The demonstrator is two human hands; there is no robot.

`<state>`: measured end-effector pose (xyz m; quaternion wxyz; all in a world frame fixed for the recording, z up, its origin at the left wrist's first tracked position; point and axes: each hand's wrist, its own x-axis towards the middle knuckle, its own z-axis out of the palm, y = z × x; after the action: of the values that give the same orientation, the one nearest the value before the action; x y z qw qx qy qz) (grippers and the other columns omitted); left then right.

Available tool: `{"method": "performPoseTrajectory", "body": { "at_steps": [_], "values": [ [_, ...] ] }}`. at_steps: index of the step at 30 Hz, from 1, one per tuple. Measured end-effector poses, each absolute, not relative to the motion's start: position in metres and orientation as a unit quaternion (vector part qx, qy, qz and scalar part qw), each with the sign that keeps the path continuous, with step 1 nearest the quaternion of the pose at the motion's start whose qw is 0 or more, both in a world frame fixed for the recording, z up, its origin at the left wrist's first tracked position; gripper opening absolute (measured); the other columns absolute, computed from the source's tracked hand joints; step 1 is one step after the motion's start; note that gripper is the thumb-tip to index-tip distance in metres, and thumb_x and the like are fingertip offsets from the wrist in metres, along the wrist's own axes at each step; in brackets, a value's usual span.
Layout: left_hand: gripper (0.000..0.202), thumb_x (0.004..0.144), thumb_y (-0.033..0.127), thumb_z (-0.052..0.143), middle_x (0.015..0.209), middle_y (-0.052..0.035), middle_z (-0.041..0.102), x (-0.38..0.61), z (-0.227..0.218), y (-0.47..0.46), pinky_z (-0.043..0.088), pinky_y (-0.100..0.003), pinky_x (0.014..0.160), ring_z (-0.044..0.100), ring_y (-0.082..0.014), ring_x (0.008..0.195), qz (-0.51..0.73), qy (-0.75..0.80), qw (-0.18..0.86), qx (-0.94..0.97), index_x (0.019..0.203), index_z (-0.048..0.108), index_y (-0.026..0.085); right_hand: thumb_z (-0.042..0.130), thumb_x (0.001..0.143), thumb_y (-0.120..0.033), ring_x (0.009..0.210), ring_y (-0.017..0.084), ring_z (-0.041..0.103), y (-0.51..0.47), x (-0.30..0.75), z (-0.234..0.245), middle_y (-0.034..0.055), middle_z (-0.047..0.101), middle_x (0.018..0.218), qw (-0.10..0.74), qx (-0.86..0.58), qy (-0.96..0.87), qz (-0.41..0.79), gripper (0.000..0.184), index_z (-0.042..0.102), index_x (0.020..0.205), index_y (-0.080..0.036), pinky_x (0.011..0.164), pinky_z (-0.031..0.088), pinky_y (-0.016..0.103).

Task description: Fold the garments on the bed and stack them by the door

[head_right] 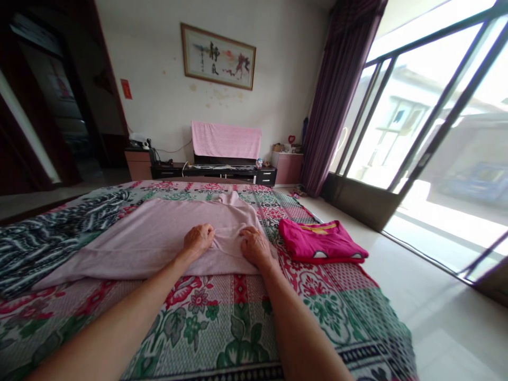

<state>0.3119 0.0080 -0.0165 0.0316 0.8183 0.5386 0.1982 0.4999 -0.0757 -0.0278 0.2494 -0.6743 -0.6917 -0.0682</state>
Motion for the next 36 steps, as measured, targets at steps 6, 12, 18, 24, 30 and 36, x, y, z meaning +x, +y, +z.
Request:
{"method": "performPoseTrajectory", "body": {
  "at_steps": [6,12,18,24,30,36],
  "values": [
    [0.027,0.090,0.032,0.044,0.096,-0.0086,0.069,0.312,-0.024,0.012,0.046,-0.028,0.075,0.064,-0.0194,0.088,0.224,0.550,0.028,0.804,0.099,0.067,0.021,0.046,0.082,-0.015,0.108,0.017,0.058,-0.075,0.500,-0.029,0.0064,0.065,0.117,0.249,-0.685,-0.681,-0.072,0.034,0.068,0.108,-0.018,0.102,0.037,0.026],
    [0.028,0.088,0.023,0.045,0.109,-0.0066,0.066,0.309,-0.024,0.012,0.046,-0.029,0.090,0.059,-0.0189,0.099,0.292,0.462,-0.002,0.838,0.106,0.066,0.022,0.048,0.079,-0.013,0.105,0.019,0.059,-0.073,0.498,-0.028,0.0083,0.065,0.116,0.268,-0.689,-0.669,-0.077,0.034,0.068,0.106,-0.017,0.098,0.040,0.027],
    [0.026,0.089,0.021,0.044,0.112,-0.0070,0.064,0.312,-0.033,0.016,0.041,-0.031,0.101,0.055,-0.0178,0.111,0.254,0.283,0.004,0.925,0.101,0.067,0.020,0.045,0.078,-0.007,0.109,0.017,0.056,-0.072,0.490,-0.022,0.0082,0.065,0.115,0.289,-0.625,-0.722,-0.064,0.036,0.066,0.106,-0.016,0.101,0.038,0.026],
    [0.032,0.091,0.033,0.044,0.128,-0.0109,0.058,0.314,-0.050,0.016,0.037,-0.038,0.106,0.049,-0.0227,0.123,0.214,0.334,0.014,0.918,0.110,0.063,0.016,0.045,0.083,-0.012,0.106,0.019,0.057,-0.074,0.486,-0.022,0.0123,0.065,0.113,0.247,-0.655,-0.712,-0.055,0.031,0.063,0.108,-0.011,0.100,0.039,0.028],
    [0.031,0.090,0.035,0.046,0.130,-0.0107,0.056,0.314,-0.045,0.012,0.038,-0.039,0.104,0.049,-0.0234,0.121,0.194,0.365,0.013,0.910,0.112,0.060,0.018,0.040,0.088,-0.022,0.126,0.023,0.045,-0.069,0.489,-0.031,0.0121,0.051,0.137,0.183,-0.685,-0.702,-0.065,0.039,0.054,0.124,-0.013,0.106,0.034,0.036],
    [0.030,0.090,0.038,0.046,0.121,-0.0089,0.060,0.314,-0.035,0.002,0.043,-0.037,0.098,0.052,-0.0223,0.115,0.188,0.368,0.015,0.910,0.106,0.061,0.019,0.034,0.090,-0.024,0.131,0.025,0.039,-0.059,0.496,-0.045,0.0099,0.044,0.145,0.157,-0.700,-0.691,-0.089,0.045,0.048,0.132,-0.016,0.105,0.036,0.043]
  ]
}}
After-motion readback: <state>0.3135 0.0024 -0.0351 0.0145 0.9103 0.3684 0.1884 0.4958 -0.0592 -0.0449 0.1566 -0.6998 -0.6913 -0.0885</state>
